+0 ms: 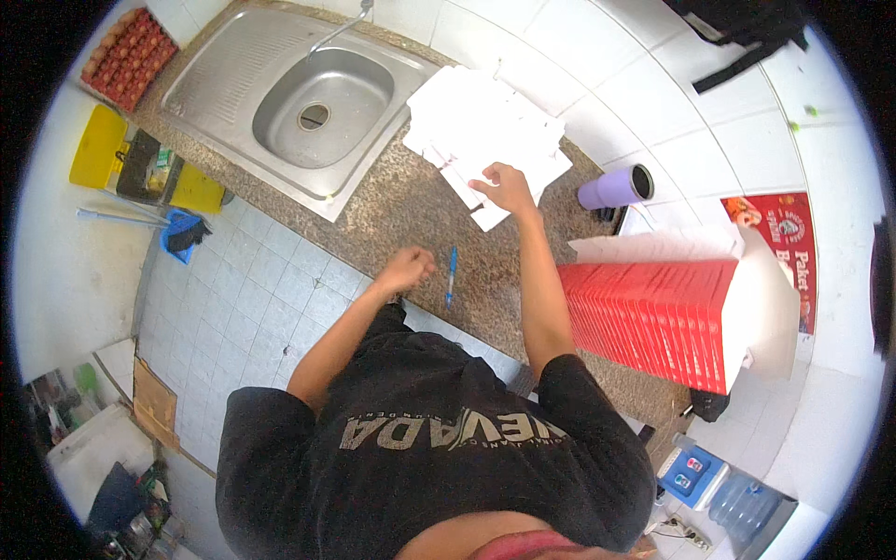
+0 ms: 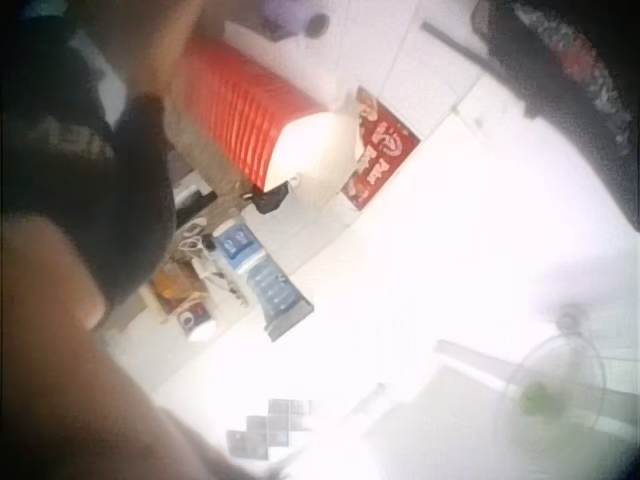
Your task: The person repeatedly picks up flat red and white cardboard pieces, folds them into small rectangular boxes, and stacks the finished boxes on the countertop. The process is repeated continuously throughout the clip.
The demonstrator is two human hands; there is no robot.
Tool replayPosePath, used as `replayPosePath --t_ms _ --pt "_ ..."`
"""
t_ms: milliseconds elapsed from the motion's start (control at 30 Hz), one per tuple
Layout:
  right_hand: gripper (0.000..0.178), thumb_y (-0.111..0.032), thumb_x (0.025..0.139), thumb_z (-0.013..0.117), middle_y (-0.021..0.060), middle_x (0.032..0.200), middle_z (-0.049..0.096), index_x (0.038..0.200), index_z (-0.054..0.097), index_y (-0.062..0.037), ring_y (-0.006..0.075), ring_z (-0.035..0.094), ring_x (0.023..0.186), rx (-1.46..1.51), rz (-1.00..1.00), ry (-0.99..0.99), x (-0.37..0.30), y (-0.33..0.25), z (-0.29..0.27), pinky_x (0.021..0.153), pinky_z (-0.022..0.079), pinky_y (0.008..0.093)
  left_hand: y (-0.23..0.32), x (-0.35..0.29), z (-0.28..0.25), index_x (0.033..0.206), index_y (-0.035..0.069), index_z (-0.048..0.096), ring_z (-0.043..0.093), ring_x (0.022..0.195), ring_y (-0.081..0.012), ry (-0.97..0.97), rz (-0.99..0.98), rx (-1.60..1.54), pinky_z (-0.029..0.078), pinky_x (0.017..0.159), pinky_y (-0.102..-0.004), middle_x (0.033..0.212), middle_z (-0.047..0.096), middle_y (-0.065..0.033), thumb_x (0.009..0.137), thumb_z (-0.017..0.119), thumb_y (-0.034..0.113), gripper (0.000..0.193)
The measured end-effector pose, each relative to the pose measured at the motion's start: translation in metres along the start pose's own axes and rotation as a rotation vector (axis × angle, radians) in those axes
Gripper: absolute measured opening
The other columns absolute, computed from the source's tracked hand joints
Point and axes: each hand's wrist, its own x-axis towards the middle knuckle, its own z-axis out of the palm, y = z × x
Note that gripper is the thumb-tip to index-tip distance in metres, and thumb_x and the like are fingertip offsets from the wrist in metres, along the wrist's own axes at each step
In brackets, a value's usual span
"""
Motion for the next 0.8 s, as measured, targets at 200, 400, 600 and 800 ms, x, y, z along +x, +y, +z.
replayPosePath --t_ms 200,400,600,800 --pt "0.058 -0.046 0.079 0.083 0.0201 0.102 0.075 0.109 0.073 0.0029 0.0312 0.073 0.100 -0.070 0.055 -0.362 0.048 0.028 0.006 0.089 0.056 0.0393 0.015 0.028 0.009 0.106 -0.003 0.067 0.069 0.079 -0.0227 0.019 0.256 0.018 0.055 0.075 -0.0368 0.086 0.072 -0.0097 0.099 0.057 0.025 0.031" --pt "0.027 -0.023 0.096 0.056 0.0309 0.098 0.069 0.094 0.067 0.0022 0.0462 0.068 0.096 -0.115 -0.004 -0.280 0.050 0.034 -0.003 0.085 0.054 0.0495 0.097 0.062 0.009 0.131 -0.003 0.056 0.056 0.125 -0.0398 0.540 1.079 0.589 0.047 0.103 -0.0485 0.136 0.056 -0.0248 0.102 0.055 0.030 0.044" --pt "0.022 -0.016 0.099 0.050 0.0308 0.083 0.067 0.105 0.066 -0.0005 0.0501 0.067 0.086 -0.151 0.101 0.234 0.031 -0.015 -0.045 0.076 0.053 0.0545 0.066 0.110 -0.004 0.134 -0.004 0.052 0.045 0.139 -0.0410 0.377 1.001 1.050 0.042 0.110 -0.0513 0.149 0.047 -0.0247 0.095 0.065 0.021 0.048" --pt "0.024 -0.010 0.090 0.058 0.0229 0.104 0.071 0.112 0.067 -0.0039 0.0423 0.070 0.094 -0.304 -0.138 0.239 -0.068 -0.131 -0.105 0.081 0.055 0.0504 0.145 -0.011 -0.007 0.135 -0.006 0.052 0.052 0.132 -0.0383 0.625 1.565 0.838 0.046 0.107 -0.0490 0.144 0.052 -0.0241 0.094 0.058 0.014 0.046"
